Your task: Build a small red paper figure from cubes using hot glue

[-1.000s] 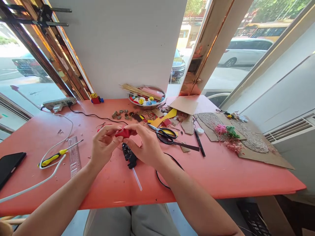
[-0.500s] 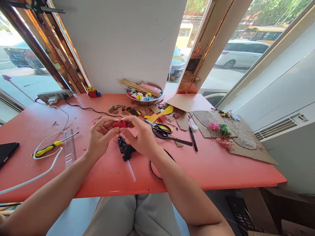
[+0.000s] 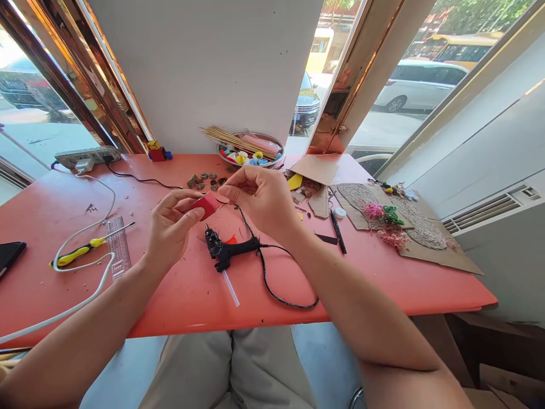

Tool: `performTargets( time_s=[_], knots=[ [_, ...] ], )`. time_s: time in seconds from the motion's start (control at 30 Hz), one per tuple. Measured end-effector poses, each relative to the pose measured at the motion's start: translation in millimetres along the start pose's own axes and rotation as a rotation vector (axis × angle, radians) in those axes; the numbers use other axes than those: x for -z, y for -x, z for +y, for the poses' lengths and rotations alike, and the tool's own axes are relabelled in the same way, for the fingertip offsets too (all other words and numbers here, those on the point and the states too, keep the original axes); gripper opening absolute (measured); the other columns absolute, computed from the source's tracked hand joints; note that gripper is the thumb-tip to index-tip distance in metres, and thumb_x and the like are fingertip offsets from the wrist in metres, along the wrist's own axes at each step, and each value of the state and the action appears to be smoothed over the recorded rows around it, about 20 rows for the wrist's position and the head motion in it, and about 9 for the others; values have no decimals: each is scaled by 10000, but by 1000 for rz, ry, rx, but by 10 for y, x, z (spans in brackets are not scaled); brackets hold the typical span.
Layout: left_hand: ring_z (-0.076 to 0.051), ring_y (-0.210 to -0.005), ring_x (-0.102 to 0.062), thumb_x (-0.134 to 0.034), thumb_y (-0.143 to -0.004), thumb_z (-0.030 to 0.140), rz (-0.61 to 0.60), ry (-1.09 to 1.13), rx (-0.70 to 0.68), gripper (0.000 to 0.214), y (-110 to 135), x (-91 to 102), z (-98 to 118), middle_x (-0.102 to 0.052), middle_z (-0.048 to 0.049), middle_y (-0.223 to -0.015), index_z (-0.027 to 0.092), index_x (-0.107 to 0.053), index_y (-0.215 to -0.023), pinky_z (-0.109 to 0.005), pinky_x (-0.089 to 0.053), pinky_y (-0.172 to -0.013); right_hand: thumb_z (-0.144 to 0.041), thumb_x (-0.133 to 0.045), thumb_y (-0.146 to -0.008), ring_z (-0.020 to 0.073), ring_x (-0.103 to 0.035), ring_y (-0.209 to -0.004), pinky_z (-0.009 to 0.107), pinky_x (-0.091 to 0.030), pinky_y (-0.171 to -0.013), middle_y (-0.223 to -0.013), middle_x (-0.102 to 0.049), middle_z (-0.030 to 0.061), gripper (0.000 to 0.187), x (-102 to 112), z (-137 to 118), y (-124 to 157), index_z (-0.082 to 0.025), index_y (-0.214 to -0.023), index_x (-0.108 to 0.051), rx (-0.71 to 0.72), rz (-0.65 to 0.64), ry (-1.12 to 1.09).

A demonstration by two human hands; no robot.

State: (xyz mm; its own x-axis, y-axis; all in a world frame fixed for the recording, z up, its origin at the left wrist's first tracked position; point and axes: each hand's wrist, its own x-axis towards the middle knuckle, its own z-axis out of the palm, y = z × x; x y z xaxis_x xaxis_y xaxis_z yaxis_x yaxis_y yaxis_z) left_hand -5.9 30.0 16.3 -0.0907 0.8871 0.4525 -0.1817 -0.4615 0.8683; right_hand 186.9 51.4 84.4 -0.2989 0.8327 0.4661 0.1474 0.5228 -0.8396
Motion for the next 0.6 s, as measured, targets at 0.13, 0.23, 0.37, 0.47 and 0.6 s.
performTargets(
  time_s=[0.13,0.23,0.37,0.47,0.6],
  knots=[
    [-198,-834,-789,-898,-726,290,-5,-18,0,204,25,-36,1,-821,-23,-881,262,-784,-892,-317,-652,-739,-654,-859,-820,149,-709,-607,296,-607,-585,-726,-774,34,487,122,117,-118,-215,-728,-670,24,27,36],
    [-196,-880,-791,-881,-719,237,-20,-27,-14,183,55,-61,15,-827,-25,-916,266,-797,-879,-320,-658,-788,-702,-752,-908,142,-696,-597,284,-571,-572,-698,-758,33,528,119,264,-51,-216,-716,-673,47,31,86],
    [-201,-914,-785,-862,-721,207,-56,-49,-29,184,110,-90,58,-824,-28,-925,263,-813,-889,-339,-660,-839,-738,-655,-970,179,-774,-812,316,-634,-761,-844,-802,57,548,47,353,201,-222,-798,-723,64,21,23],
    [-212,-925,-781,-856,-726,213,-94,-72,-24,171,151,-116,95,-823,-39,-934,255,-813,-887,-347,-657,-837,-726,-772,-890,189,-790,-989,325,-654,-904,-1015,-820,63,501,21,370,324,-230,-952,-738,-29,-28,-163],
    [-217,-914,-778,-851,-730,214,-135,-98,-18,165,170,-136,117,-827,-45,-941,256,-810,-884,-351,-651,-822,-667,-892,-801,184,-782,-1040,308,-656,-917,-1058,-804,44,523,7,405,342,-241,-1038,-701,-136,-119,-349]
  ],
)
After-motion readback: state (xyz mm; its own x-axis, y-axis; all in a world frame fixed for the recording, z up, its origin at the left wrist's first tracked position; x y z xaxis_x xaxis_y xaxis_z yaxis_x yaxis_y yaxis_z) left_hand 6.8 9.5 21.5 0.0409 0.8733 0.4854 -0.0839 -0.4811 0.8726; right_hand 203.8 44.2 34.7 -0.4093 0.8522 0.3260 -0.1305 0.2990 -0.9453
